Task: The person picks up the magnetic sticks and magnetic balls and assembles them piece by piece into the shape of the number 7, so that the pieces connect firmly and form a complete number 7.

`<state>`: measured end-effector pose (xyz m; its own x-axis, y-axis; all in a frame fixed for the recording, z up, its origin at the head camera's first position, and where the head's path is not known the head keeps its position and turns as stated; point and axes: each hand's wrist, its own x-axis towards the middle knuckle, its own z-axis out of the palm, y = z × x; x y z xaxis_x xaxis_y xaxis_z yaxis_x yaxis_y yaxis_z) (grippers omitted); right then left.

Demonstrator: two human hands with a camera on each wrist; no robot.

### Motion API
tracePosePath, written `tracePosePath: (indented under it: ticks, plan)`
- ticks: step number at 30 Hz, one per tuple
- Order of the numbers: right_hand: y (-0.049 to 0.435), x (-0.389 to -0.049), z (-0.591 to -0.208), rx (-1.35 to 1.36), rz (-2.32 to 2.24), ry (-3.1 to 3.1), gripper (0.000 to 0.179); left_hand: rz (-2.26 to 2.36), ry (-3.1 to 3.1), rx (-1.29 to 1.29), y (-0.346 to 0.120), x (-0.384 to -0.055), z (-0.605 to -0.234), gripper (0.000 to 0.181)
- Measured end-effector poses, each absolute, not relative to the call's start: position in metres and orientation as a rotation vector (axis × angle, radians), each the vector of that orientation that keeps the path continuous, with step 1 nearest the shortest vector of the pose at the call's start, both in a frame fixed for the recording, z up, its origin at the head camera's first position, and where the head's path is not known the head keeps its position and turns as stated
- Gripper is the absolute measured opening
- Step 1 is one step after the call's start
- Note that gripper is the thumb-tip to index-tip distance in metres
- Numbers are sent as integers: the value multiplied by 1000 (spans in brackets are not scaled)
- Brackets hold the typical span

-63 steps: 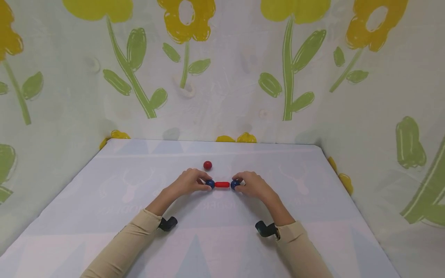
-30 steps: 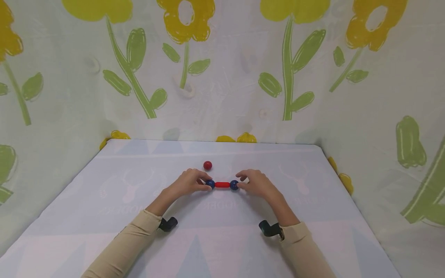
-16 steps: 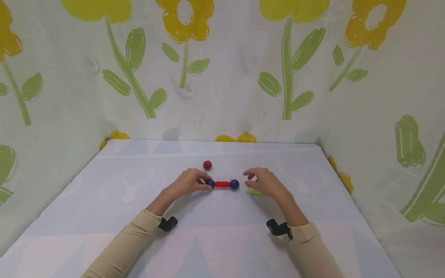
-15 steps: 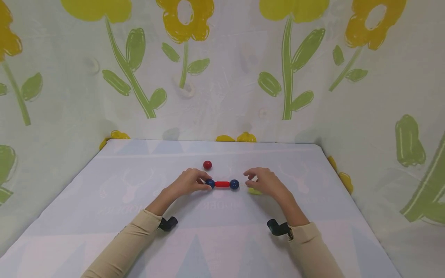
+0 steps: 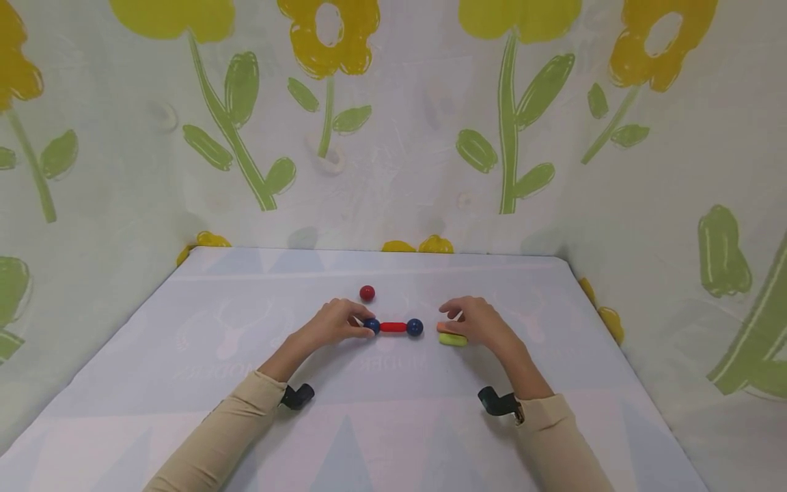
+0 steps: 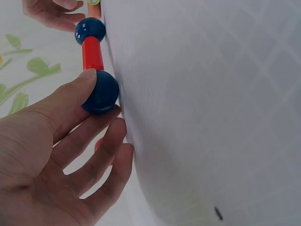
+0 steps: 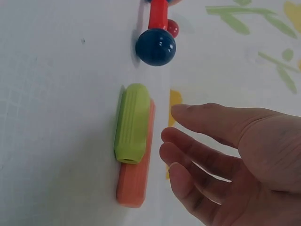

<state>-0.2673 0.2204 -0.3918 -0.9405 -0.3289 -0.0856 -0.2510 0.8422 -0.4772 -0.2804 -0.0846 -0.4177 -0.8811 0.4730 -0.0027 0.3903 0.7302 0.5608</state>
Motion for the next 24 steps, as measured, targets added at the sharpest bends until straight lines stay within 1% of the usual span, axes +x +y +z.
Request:
tracePosePath:
  ticks: [13, 24]
  plan:
    - [224, -265, -403, -379, -728, 2822, 23, 822, 2787, 698, -85, -281, -422, 34]
    - [229, -266, -405, -388, -729, 2827, 24, 827, 2792, 687, -85, -281, -420, 34]
